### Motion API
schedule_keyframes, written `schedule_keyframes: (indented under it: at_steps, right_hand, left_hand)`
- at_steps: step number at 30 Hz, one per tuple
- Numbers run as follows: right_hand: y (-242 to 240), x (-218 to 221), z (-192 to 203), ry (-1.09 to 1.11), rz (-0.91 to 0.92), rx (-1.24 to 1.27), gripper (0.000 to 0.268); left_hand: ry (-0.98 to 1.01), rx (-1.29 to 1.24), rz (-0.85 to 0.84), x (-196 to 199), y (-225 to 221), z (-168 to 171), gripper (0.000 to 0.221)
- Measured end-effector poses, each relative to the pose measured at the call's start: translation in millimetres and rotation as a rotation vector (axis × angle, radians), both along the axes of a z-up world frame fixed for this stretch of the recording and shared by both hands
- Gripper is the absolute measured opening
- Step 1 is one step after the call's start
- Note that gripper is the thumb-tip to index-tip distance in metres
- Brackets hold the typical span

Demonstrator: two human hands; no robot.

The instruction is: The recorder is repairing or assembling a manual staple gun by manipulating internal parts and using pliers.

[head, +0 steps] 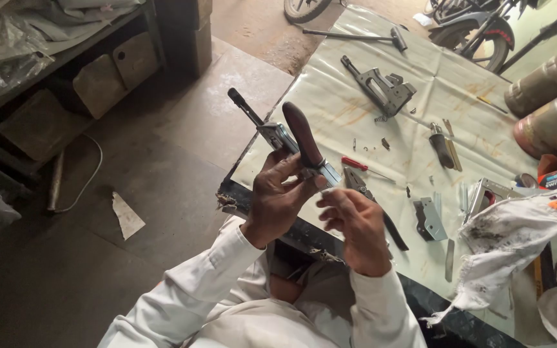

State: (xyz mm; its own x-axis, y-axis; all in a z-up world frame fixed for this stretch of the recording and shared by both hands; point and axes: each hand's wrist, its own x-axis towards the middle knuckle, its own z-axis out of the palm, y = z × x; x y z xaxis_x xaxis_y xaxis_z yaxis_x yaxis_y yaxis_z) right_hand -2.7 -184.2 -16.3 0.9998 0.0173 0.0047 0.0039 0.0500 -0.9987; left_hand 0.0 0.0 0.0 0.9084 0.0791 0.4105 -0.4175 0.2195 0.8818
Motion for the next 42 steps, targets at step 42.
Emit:
schedule_keyframes:
  at_steps: [42]
  right_hand:
    - [-41.2, -49.7, -33.5, 0.056, 0.02, 0.565, 0.02]
  left_hand:
    - [0.133, -0.075, -0.713, 2.8, -28.0, -26.4, 0.037]
